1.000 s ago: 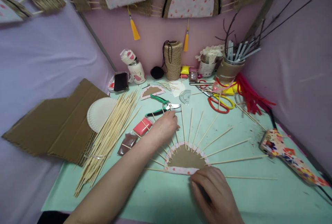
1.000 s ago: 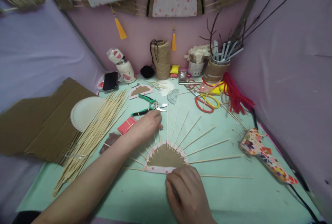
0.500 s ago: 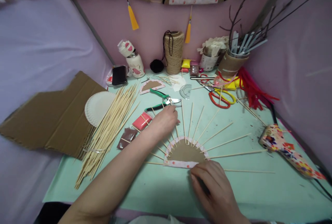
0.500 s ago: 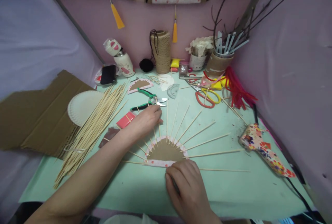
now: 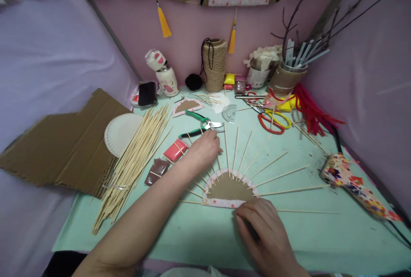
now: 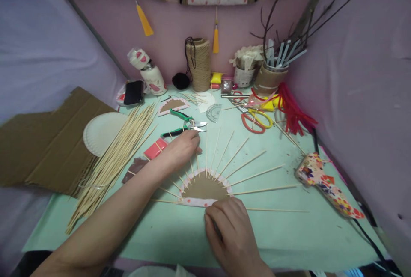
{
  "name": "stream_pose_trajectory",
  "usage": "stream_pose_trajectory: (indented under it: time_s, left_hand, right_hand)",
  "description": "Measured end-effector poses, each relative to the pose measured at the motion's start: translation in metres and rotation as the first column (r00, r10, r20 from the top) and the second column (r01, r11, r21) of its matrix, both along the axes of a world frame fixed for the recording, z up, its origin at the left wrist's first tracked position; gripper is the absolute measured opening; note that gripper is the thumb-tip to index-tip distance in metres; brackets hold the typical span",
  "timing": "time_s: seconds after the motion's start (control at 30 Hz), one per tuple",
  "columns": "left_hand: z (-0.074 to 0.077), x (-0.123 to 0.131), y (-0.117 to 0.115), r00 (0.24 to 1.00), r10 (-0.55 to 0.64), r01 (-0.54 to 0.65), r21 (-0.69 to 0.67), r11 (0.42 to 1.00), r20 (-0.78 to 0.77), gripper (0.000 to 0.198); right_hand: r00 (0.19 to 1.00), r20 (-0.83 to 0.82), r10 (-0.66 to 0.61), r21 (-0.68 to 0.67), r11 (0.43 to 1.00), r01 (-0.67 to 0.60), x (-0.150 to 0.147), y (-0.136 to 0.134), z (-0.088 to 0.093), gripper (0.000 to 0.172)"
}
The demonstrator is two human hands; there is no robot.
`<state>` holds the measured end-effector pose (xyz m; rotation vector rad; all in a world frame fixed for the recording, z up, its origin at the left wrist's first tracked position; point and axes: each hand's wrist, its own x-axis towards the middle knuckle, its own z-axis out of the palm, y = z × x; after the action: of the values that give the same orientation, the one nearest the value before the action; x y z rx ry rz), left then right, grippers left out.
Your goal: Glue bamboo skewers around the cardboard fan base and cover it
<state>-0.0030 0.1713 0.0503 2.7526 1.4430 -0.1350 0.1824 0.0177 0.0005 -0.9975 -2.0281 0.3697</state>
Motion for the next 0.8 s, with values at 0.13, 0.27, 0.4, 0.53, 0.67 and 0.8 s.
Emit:
stream_pose_trajectory:
  time_s: [0.13,0.27,0.4,0.53,0.67,0.8]
  left_hand:
    - [-0.002,0.0,-0.001,1.0,0.009,-0.009,-0.008,1.0,-0.002,0.02]
    - [-0.006,-0.001,-0.002,1.0,-0.01,0.01,0.018,1.0,0.016,0.02]
    - [-0.005,-0.001,-0.002,1.0,0.01,-0.011,0.007,1.0,0.015,0.022]
    - [-0.002,-0.001,-0.003,1.0,0.025,-0.025,-0.01,1.0,0.009,0.022]
    - [0.002,0.001,-0.003,1.0,0.003,-0.003,-0.009,1.0,-0.001,0.022]
    - [0.009,0.0,-0.001,1.0,0.014,-0.013,-0.014,1.0,0.028,0.023]
  right_hand:
    - [1.0,0.001,-0.001,0.009,1.0,0.001,0.001,0.0,-0.002,0.011]
    - [1.0,0.002,0.012,0.016,1.0,-0.012,0.003,0.001,-0.003,0.01]
    - [1.0,0.008,0.023,0.021,1.0,-0.023,0.002,0.002,-0.001,0.009]
    - [1.0,0.0,0.01,0.03,0.999,-0.01,-0.001,0.001,0.001,0.009]
    - [1.0,0.003,-0.007,0.019,1.0,0.007,0.0,0.001,0.001,0.01]
    - [1.0,0.007,-0.012,-0.002,1.0,0.012,0.001,0.002,0.002,0.011]
